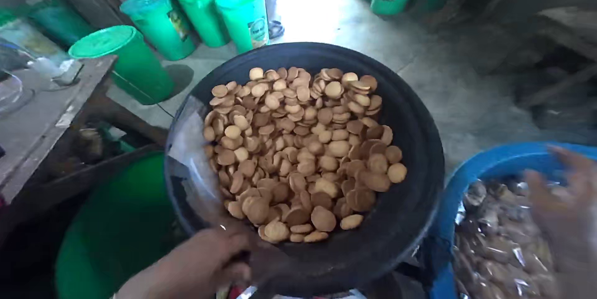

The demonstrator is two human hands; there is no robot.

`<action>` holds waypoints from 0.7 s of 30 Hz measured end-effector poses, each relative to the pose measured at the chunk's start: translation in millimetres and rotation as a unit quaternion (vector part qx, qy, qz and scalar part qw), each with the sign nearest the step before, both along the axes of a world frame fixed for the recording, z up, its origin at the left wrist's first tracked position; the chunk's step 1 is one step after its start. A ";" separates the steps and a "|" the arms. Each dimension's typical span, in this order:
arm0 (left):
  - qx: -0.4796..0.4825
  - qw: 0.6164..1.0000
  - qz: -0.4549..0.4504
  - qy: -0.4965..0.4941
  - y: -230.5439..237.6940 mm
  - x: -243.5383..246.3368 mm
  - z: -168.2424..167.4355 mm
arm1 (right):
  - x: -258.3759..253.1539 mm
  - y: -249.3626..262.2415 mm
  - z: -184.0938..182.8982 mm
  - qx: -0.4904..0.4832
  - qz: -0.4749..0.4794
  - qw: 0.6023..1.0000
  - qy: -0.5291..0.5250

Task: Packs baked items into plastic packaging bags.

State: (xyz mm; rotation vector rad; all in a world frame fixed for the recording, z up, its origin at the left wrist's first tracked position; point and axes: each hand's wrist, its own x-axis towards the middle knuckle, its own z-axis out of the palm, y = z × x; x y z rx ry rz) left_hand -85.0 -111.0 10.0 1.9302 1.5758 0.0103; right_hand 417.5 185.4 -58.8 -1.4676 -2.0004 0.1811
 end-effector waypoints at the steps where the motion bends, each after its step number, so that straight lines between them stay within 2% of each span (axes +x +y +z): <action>1: 0.047 0.998 -0.010 -0.038 -9.3 10.4 -7.3 | -52.3 -7.4 22.4 -0.004 0.086 0.996 -0.015; 3: 0.139 0.989 -0.016 -0.045 -26.9 21.7 -25.4 | -144.0 -19.8 45.4 -0.061 0.254 0.963 -0.071; 5: 0.230 0.973 -0.023 -0.012 -37.2 24.1 -40.0 | -219.4 -24.5 51.3 -0.174 0.376 0.890 -0.189; 7: 0.302 0.952 -0.036 0.014 -42.2 23.5 -48.9 | -288.0 -29.8 50.2 -0.254 0.422 0.815 -0.306; 9: 0.319 0.947 -0.037 0.008 -46.3 24.1 -49.4 | -343.5 -37.6 36.2 -0.271 0.431 0.778 -0.368; 11: 0.326 0.945 -0.039 -0.007 -47.4 24.0 -49.8 | -384.6 -49.6 22.6 -0.273 0.402 0.775 -0.405; 14: 0.372 0.927 -0.019 0.029 -49.0 17.6 -55.4 | -417.1 -65.5 8.6 -0.305 0.337 0.789 -0.412; 18: 0.369 0.919 0.025 0.140 -61.6 3.2 -54.9 | -421.7 -71.1 -7.4 -0.298 0.318 0.809 -0.396; 21: 0.381 0.912 0.023 0.152 -61.2 1.9 -47.6 | -410.6 -59.1 -10.7 -0.295 0.329 0.822 -0.361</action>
